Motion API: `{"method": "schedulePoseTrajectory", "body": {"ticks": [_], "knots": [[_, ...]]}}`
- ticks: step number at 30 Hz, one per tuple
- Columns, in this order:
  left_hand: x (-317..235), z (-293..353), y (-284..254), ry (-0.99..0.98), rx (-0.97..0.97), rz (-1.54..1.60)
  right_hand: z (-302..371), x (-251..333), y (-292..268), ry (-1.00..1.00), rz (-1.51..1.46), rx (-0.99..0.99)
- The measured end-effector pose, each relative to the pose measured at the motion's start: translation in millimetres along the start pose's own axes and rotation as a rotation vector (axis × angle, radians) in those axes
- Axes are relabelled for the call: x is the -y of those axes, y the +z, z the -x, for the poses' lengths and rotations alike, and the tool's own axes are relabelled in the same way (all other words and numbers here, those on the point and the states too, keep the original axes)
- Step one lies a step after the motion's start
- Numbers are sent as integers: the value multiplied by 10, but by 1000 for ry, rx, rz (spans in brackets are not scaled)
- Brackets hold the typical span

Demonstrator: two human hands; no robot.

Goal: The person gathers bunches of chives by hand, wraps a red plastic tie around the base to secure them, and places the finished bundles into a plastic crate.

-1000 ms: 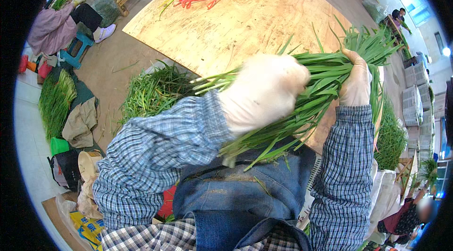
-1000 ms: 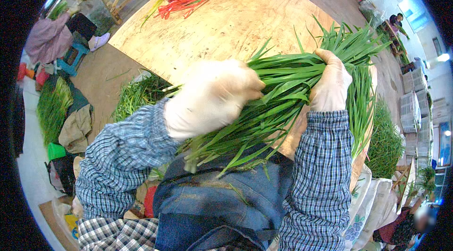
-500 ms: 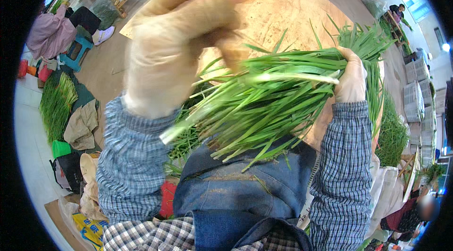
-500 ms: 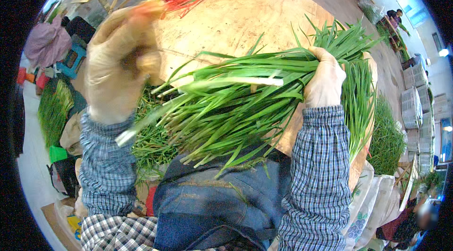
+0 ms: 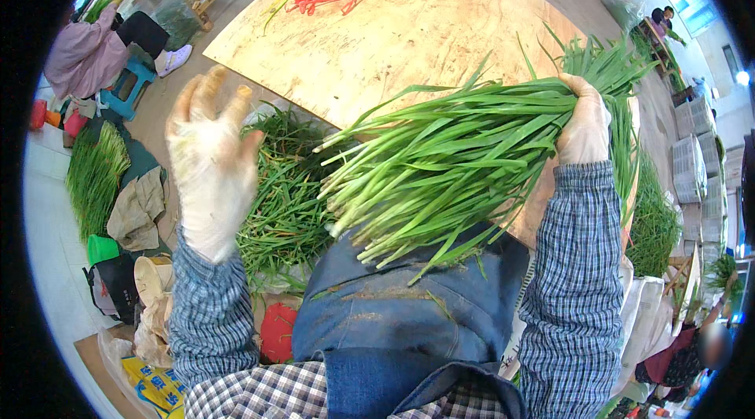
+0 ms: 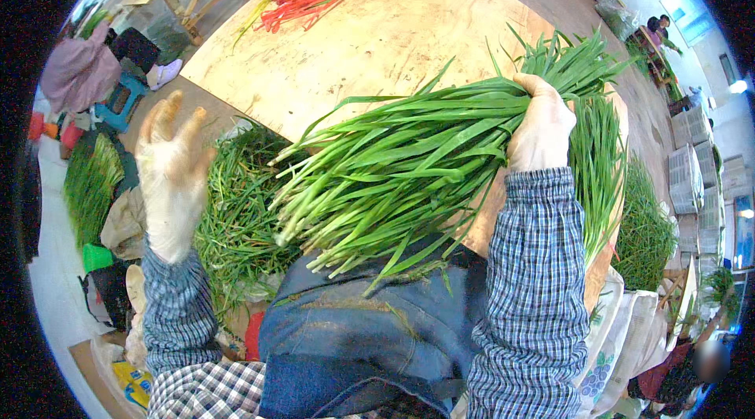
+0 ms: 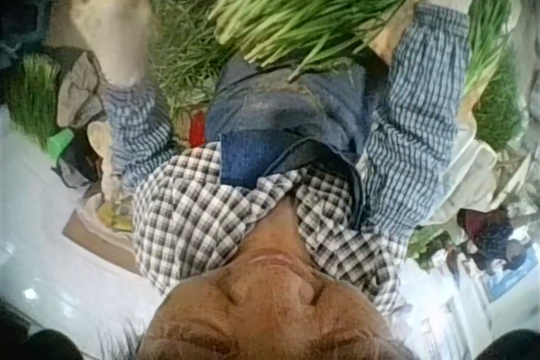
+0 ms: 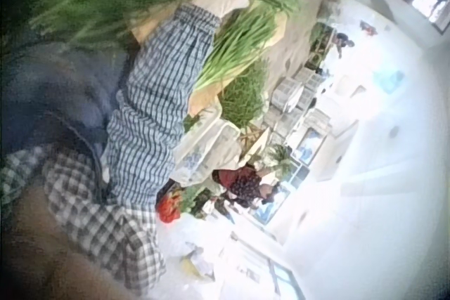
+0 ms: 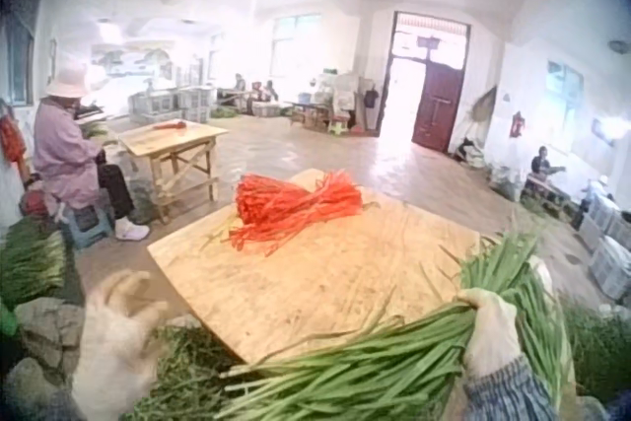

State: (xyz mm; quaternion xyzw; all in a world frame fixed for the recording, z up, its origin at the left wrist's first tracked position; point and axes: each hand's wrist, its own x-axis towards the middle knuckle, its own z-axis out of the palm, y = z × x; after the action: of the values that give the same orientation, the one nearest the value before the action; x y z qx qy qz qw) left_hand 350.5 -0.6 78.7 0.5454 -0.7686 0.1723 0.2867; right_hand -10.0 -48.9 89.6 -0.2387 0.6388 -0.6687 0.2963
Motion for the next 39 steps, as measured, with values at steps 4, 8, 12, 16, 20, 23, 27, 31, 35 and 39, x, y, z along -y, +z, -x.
{"method": "schedulePoseTrajectory", "body": {"ticks": [4,8,12,16,20,23,27,31,35,39], "knots": [[-596,154,-12,121,66,604,23,75,-9,38,6,-26],[-1001,94,285,240,15,653,54,48,39,107,-36,-53],[-1197,-43,475,246,130,411,117,78,83,124,-105,-53],[-1020,2,436,146,84,916,124,92,31,104,-68,-25],[-620,262,287,93,308,1038,125,27,55,122,-16,-22],[-386,396,181,-179,430,1364,87,44,11,120,-68,13],[-241,413,93,-367,389,1294,51,-3,0,120,-51,7],[-292,492,129,-307,261,996,-75,-140,-131,64,19,83],[-464,564,221,-242,406,859,-62,-108,-87,121,-8,18],[-633,554,238,-18,38,681,34,-77,-69,80,77,34]]}}
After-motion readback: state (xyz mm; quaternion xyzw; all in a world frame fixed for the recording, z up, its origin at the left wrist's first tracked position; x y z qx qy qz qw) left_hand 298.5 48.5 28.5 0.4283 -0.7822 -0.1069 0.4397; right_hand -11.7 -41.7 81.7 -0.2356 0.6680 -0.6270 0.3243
